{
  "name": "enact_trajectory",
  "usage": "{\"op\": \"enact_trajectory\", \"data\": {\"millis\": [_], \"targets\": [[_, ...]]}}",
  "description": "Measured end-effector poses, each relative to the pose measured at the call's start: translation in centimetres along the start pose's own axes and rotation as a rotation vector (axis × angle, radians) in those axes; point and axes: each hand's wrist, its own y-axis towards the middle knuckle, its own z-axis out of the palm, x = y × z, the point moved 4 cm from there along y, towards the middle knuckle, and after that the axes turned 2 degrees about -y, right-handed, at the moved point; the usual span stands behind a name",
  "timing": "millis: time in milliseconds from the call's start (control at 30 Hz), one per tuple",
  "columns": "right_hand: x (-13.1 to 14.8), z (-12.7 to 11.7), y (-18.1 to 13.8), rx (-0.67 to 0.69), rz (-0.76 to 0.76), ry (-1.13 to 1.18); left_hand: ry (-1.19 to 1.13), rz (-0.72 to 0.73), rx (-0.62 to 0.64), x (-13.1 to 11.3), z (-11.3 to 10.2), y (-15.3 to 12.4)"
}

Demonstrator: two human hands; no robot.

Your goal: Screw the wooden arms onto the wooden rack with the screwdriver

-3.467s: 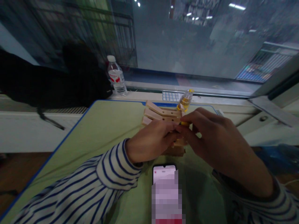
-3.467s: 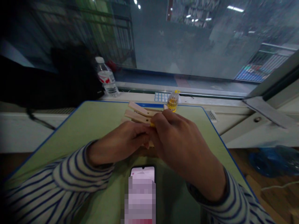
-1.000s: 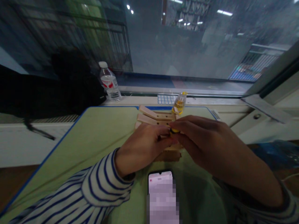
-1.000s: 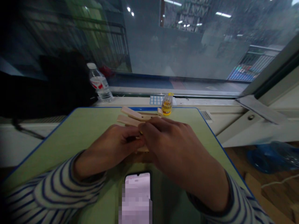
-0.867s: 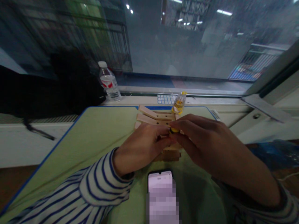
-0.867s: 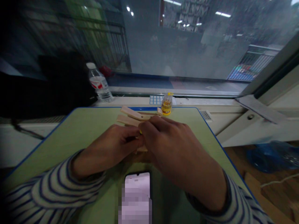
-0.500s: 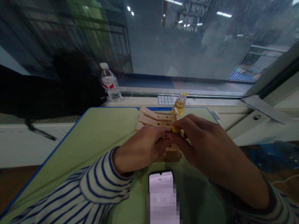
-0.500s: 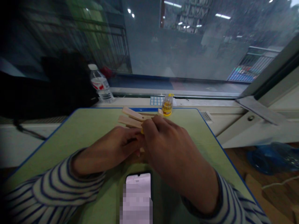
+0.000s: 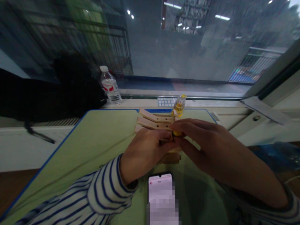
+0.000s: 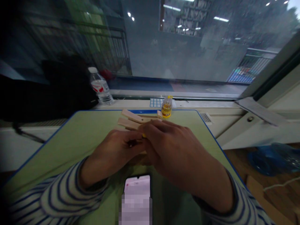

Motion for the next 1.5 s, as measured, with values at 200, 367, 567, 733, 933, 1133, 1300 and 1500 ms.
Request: {"op": "enact_trajectory", "data": {"millis": [200, 367, 567, 733, 933, 1133, 1300, 1500], "targets": [[0.2, -0.2, -0.1, 0.02, -0.02, 0.01, -0.034, 0.011, 0.039, 0.0, -0.1, 0.0], [0.2, 0.2, 0.2, 0.04, 0.016, -0.048, -0.071, 0.017, 0.095, 0.2, -0.1, 0.1], [0.3, 0.6, 0.2, 0.018, 0.04, -0.123, -0.079, 0.056, 0.15, -0.5, -0.5, 0.3], [0.6, 0.7, 0.2, -0.026, 0.063, -0.139, -0.088, 0.071, 0.189, -0.6, -0.5, 0.3], [0.4, 0.9, 0.5, -0.013, 0.097, -0.105, 0.061, 0.009, 0.034, 0.0, -0.6, 0.1], [0.3, 0.7, 0.5, -0.006, 0.076, -0.032, 0.111, 0.004, 0.013, -0.2, -0.5, 0.0], [0.4, 0.3, 0.2, 0.023, 0.008, 0.016, 0.097, -0.004, 0.059, 0.0, -0.6, 0.0], [0.4, 0.4, 0.1, 0.053, -0.004, -0.019, 0.065, 0.033, 0.066, -0.1, -0.8, 0.1]]}}
